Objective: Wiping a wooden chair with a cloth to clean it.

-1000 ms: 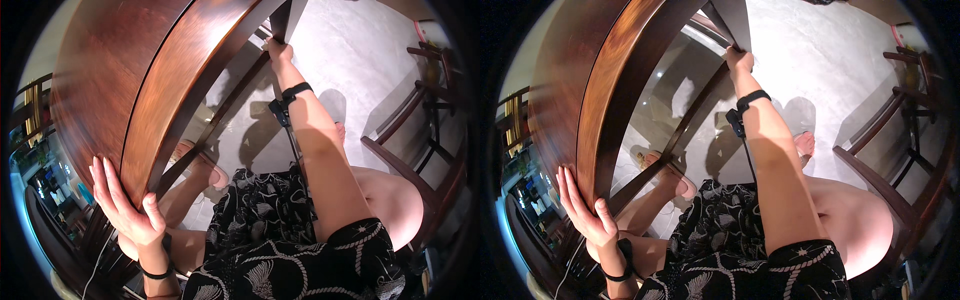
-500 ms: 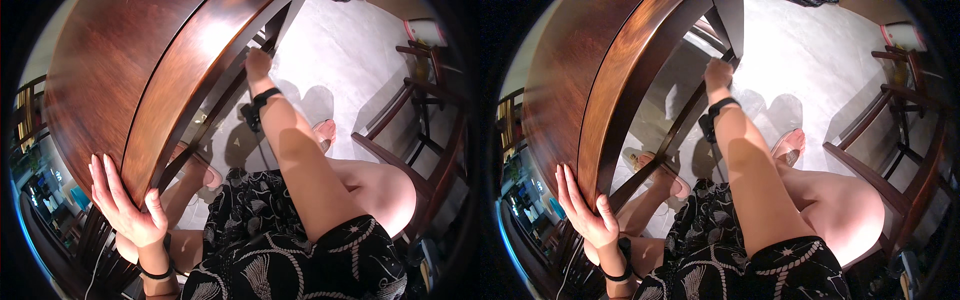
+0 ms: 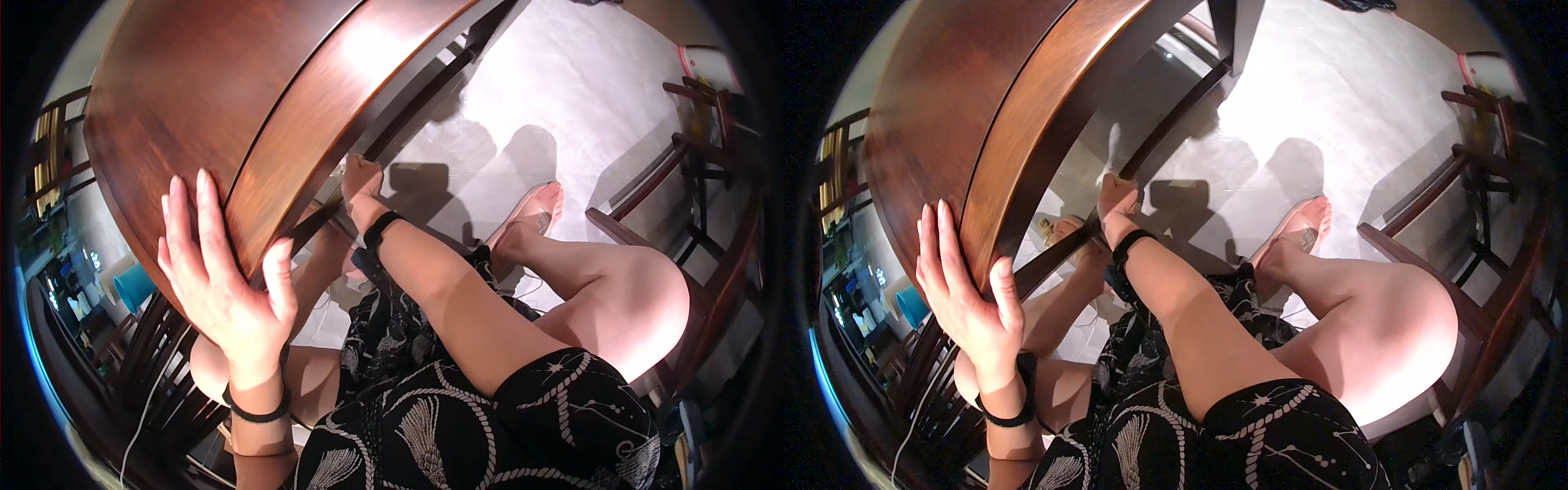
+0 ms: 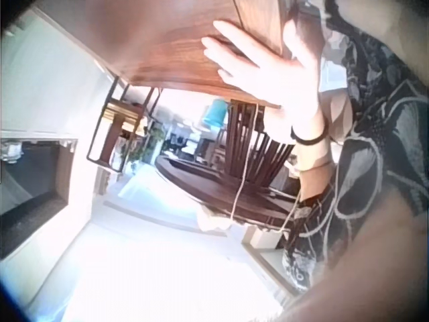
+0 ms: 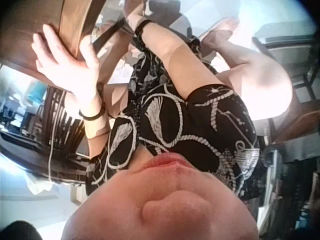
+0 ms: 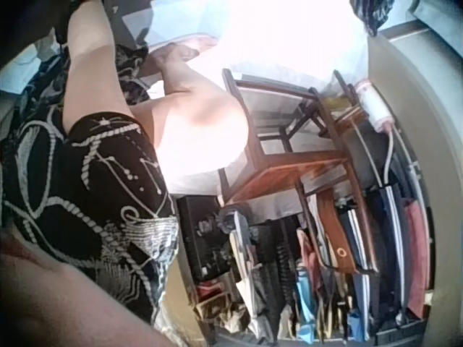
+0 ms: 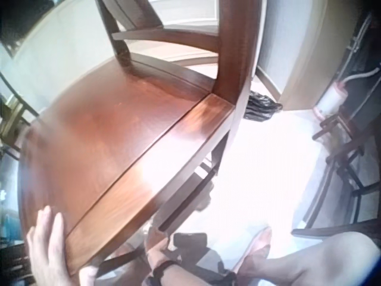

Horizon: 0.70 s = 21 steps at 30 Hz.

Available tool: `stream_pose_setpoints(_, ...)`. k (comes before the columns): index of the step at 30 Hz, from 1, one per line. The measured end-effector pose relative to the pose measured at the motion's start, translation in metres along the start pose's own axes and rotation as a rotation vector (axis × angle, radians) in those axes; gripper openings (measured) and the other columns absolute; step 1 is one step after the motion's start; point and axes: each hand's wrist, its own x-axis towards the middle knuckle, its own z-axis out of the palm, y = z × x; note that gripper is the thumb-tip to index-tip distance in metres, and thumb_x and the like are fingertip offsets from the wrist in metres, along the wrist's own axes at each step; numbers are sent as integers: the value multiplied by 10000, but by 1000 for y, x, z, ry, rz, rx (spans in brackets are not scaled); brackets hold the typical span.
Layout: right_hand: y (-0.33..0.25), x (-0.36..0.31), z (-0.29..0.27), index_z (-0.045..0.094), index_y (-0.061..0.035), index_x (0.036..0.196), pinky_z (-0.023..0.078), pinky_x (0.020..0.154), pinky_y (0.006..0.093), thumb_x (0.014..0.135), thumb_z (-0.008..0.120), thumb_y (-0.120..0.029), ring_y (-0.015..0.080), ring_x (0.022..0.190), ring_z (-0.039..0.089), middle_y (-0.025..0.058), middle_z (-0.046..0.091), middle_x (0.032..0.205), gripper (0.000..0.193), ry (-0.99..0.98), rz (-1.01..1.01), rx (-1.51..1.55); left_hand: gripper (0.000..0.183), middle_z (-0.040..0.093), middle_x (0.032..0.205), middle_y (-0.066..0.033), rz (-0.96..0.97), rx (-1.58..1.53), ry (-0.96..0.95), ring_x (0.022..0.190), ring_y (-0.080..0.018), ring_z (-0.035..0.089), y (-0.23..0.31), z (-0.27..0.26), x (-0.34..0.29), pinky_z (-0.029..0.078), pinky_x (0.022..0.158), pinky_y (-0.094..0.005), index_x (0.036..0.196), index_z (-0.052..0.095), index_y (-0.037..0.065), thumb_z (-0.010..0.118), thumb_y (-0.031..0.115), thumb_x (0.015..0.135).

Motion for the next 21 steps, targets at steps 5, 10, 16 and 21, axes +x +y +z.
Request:
stream_pose_setpoints(5,46,-48,8,659,46,885,478,814,448,829,562,-411,412,978,621,280,649,985,471,-137,139,-297,643,432,1410,-203,4,-53,17,1304,-369,399,8,6,5,296,1060,-490,1407,429,47,545,419,895)
stream_pose_setpoints(10,82,-50,-1,638,10,1002,482,819,420,845,645,-372,385,941,636,237,665,965,414,-401,-363,294,623,467,1385,-178,-41,-75,72,1265,-362,446,-1,10,-3,307,1046,-513,1390,471,120,618,396,851)
stream_pose_setpoints(16,95,-14,-18,649,10,1002,498,776,394,882,624,-343,355,919,652,204,683,901,373,-794,-466,62,608,476,1371,-190,-30,-98,105,1259,-367,455,-1,9,-8,308,1042,-507,1372,490,118,641,392,850)
stream_pose_setpoints(21,84,16,-53,647,11,942,484,733,455,875,630,-318,409,882,625,225,660,855,336,-856,-826,-787,614,485,1358,-198,-18,-105,140,1255,-370,460,6,13,-4,304,1043,-517,1380,483,139,628,433,862)
